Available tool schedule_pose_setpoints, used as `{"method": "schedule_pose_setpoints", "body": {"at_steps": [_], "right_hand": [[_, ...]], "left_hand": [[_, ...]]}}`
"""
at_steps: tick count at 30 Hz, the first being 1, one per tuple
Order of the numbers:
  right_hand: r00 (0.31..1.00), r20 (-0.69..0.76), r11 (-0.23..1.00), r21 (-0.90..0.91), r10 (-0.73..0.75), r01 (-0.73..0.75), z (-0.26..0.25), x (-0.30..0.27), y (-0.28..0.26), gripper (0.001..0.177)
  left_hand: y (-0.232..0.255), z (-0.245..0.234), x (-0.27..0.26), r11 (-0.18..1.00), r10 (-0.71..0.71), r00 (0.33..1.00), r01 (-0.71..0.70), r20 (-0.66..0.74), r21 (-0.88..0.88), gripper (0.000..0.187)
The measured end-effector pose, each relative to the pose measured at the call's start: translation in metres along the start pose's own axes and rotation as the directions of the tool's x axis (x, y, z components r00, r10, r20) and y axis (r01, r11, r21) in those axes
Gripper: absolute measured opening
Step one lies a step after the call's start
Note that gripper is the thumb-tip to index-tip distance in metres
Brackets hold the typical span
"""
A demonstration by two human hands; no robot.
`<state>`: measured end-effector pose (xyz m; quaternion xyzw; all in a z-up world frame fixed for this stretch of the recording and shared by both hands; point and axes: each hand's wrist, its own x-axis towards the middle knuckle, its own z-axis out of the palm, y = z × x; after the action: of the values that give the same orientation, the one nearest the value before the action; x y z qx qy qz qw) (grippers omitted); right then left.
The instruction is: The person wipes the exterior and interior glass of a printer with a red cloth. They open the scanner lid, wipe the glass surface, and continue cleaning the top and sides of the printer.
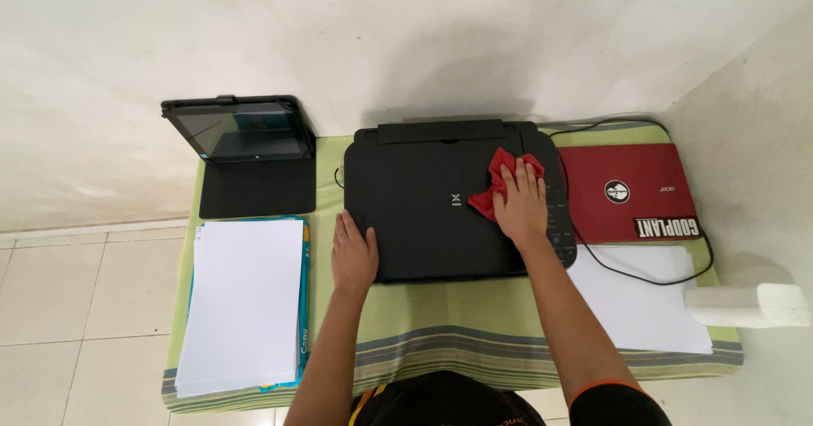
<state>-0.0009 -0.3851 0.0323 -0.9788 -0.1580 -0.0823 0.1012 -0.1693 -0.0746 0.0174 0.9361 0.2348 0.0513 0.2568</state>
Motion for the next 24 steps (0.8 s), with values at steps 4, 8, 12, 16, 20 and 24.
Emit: {"method": "schedule_pose_setpoints", "body": {"at_steps": [4, 8, 12, 16, 20, 24], "right_hand": [[0.992, 0.015, 0.991, -0.047, 0.128, -0.127, 0.012, -0.012, -0.038, 0.065], [0.997, 0.075, 1.000, -0.008, 0.015, -0.014, 0.018, -0.025, -0.115, 0.069], [0.951, 0.108, 0.957, 0.057, -0.290, 0.285, 0.012, -0.064, -0.184, 0.068], [0.864, 0.176, 0.881, 0.137, -0.471, 0.452, 0.002, -0.086, -0.195, 0.065], [0.842, 0.282, 0.888, 0.121, -0.459, 0.444, -0.008, -0.086, -0.150, 0.070], [0.912, 0.342, 0.971, 0.008, -0.228, 0.239, -0.018, -0.084, -0.077, 0.070]], "left_hand": [[0.000, 0.009, -0.014, 0.999, 0.033, 0.995, -0.034, -0.093, -0.002, 0.058], [-0.001, 0.011, -0.012, 0.992, -0.021, 0.992, 0.006, -0.122, -0.129, 0.040], [0.001, 0.014, -0.010, 0.985, 0.005, 0.976, -0.042, -0.218, -0.167, 0.033], [-0.003, 0.018, -0.008, 0.984, -0.020, 0.985, -0.010, -0.169, -0.176, 0.022], [-0.005, 0.019, -0.009, 0.985, 0.007, 0.977, -0.044, -0.214, -0.168, 0.020], [-0.002, 0.014, -0.005, 0.987, -0.019, 0.987, -0.006, -0.160, -0.158, 0.019]]}}
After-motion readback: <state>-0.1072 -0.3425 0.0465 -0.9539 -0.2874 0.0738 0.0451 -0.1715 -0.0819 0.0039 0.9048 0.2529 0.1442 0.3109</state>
